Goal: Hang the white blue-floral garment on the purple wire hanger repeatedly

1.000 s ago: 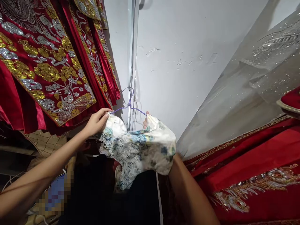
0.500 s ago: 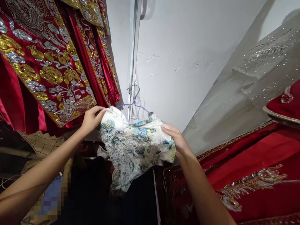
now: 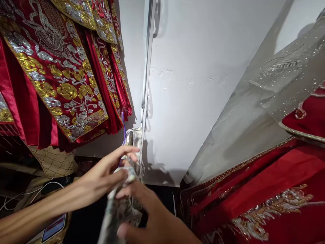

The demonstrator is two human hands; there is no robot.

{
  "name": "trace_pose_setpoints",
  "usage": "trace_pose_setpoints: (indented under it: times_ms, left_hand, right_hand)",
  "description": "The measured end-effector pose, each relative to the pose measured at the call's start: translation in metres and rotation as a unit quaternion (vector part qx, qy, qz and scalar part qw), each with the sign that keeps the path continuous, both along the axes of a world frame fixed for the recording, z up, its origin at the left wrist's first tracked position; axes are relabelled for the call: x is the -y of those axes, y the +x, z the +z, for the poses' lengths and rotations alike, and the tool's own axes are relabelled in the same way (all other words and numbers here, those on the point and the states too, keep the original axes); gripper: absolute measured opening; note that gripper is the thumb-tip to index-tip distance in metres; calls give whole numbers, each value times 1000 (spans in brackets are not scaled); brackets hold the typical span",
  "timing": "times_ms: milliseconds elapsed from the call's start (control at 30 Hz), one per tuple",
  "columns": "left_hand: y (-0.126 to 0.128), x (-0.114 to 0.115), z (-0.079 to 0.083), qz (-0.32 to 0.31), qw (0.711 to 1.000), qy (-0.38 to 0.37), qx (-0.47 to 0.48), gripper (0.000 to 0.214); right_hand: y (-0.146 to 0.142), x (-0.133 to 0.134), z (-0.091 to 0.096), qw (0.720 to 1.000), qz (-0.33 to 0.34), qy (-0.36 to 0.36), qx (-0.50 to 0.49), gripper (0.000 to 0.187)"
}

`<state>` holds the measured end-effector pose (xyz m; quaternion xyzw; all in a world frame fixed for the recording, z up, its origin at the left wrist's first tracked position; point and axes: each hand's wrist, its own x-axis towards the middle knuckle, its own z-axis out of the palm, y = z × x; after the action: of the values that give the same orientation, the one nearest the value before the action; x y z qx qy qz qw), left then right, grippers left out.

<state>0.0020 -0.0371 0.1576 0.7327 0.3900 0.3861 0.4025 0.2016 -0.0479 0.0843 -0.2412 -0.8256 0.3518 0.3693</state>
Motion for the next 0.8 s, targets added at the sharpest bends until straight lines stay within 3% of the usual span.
trace_pose_setpoints:
  times_ms: [67,133,167,267,367,467,567,633,733,800]
  left_hand:
    - [-22,24,15,-8,991,62,-118,61]
    - [-44,39,30,-20,970,141,-196,62]
    - [-54,40,36,-24,959,177,-220,60]
    - [-83,20,40,-11,931,247,-270,57]
    - [-111,-19,31,35,905,292,-307,56]
    - [-123,-43,16,129,869,364,-310,49]
    - [-108,-43,-7,213,847,433,-221,42]
    - [-86,-39,-28,182,873,412,-187,37]
    - [-50,-41,-63,94,938,233,-237,45]
    - [-29,-51,-90,64,949,129,-281,50]
  right_hand:
    - [16,-22,5,991,-110,73,-24,46]
    - [33,-51,8,960,-257,99,-59,50]
    - [40,-65,9,951,-294,84,-51,55]
    - [52,-96,12,969,-244,-46,21,35]
    - [54,-112,23,975,-155,-160,15,38]
    - [50,-132,40,969,-171,-158,-85,39]
    - [48,-159,57,953,-204,-152,-163,38]
    - [49,-173,59,941,-212,-163,-206,39]
    - [58,-176,43,924,-230,-175,-252,44]
    - [66,-168,23,913,-248,-188,-263,47]
